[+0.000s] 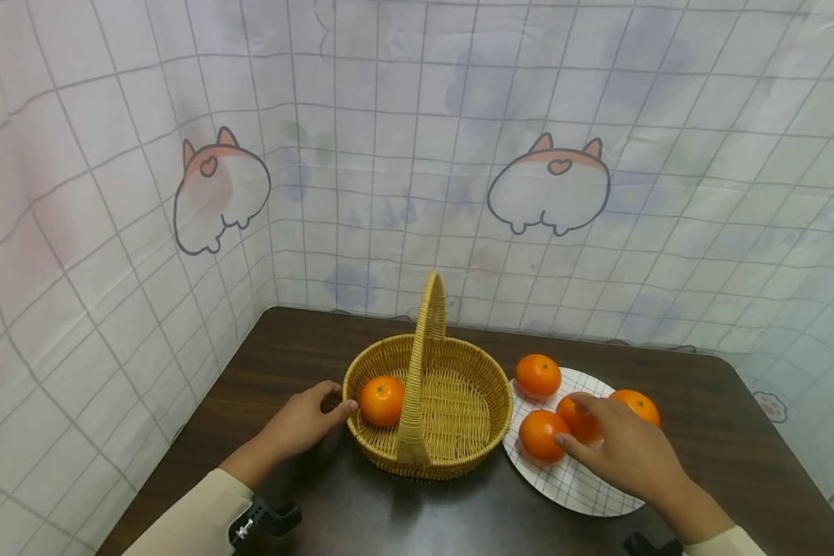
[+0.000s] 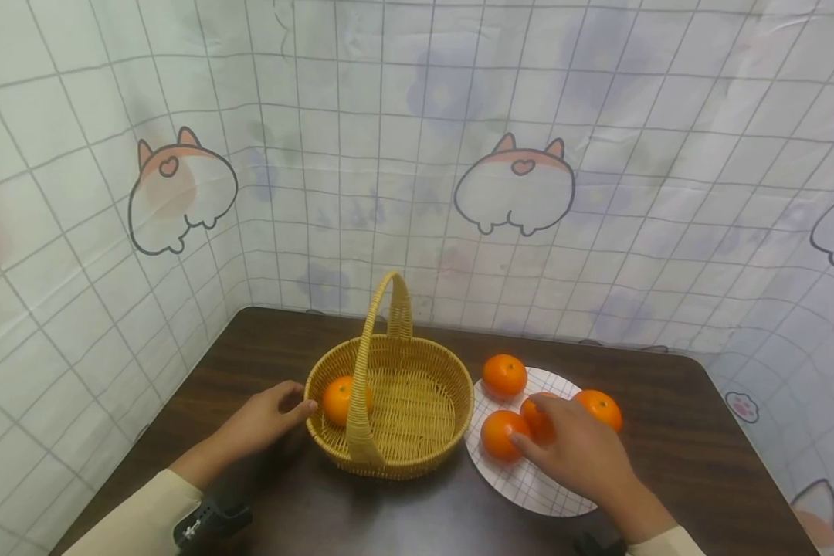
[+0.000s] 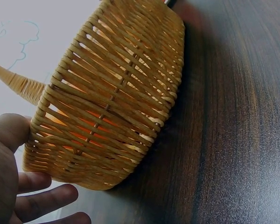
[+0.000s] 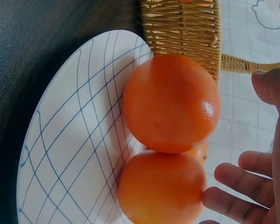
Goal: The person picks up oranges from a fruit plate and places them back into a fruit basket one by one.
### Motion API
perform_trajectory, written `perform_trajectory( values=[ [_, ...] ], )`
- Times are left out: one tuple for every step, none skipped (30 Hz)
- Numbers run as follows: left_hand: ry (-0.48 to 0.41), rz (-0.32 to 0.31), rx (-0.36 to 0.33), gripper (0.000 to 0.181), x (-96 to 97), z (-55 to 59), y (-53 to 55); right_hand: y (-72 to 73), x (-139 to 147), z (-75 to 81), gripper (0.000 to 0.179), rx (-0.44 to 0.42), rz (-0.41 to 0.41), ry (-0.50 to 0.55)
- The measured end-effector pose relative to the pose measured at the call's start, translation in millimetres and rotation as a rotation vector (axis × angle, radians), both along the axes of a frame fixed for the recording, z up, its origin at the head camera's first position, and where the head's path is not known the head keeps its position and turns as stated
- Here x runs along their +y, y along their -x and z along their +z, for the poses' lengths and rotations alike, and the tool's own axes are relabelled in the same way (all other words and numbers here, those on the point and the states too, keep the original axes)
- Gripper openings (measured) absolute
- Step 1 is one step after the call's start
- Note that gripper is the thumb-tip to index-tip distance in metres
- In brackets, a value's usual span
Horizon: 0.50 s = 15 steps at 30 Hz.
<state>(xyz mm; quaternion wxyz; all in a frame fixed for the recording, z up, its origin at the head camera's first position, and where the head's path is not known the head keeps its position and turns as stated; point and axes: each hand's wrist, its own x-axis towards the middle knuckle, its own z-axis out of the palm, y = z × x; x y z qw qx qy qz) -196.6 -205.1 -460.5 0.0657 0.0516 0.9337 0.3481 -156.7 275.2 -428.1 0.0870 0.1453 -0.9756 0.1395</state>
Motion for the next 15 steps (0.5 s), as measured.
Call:
perform_trajectory(
  values=[
    [0.000,0.000,-0.001,0.051,0.0,0.1,0.1,-0.4,1,-0.2,0.077,0.001,0.000,0.000],
    [-0.001,0.000,-0.002,0.051,0.0,0.3,0.1,-0.7,1,-0.3,0.077,0.000,-0.001,0.001],
    [-0.002,0.000,-0.003,0.051,0.1,0.6,0.2,-1.0,2,-0.3,0.077,-0.001,-0.001,0.001],
    [-0.004,0.000,-0.003,0.051,0.1,0.7,0.2,-1.2,2,-0.1,0.077,-0.004,-0.002,0.001],
    [-0.006,0.000,-0.004,0.050,0.0,0.8,0.4,-1.3,3,0.3,0.077,-0.008,-0.005,-0.003],
    [-0.006,0.000,-0.004,0.051,-0.1,0.7,0.5,-1.3,3,0.8,0.078,-0.014,-0.009,-0.010],
    [-0.008,-0.001,-0.002,0.051,-0.1,0.8,0.7,-1.3,4,1.4,0.078,-0.020,-0.013,-0.015],
    [-0.009,-0.001,-0.001,0.051,-0.1,0.8,0.8,-1.3,5,2.1,0.079,-0.027,-0.016,-0.021],
    [-0.008,-0.001,0.000,0.051,-0.2,0.8,0.9,-1.3,6,2.8,0.079,-0.034,-0.020,-0.027],
    [-0.007,-0.002,0.001,0.051,-0.2,0.6,1.0,-1.3,7,3.4,0.079,-0.041,-0.024,-0.030],
    [-0.006,-0.002,0.001,0.052,-0.2,0.6,1.1,-1.3,9,3.9,0.079,-0.044,-0.028,-0.034],
    [-0.005,-0.002,0.000,0.052,-0.1,0.6,1.1,-1.2,11,4.2,0.079,-0.045,-0.029,-0.034],
    [-0.004,-0.002,-0.001,0.052,-0.1,0.6,1.1,-1.1,13,4.5,0.079,-0.044,-0.031,-0.032],
    [-0.001,-0.002,-0.002,0.052,0.0,0.5,1.1,-1.3,15,4.8,0.079,-0.045,-0.034,-0.032],
    [-0.001,-0.002,-0.004,0.052,0.1,0.4,1.1,-1.4,16,5.1,0.080,-0.047,-0.038,-0.029]
  ],
)
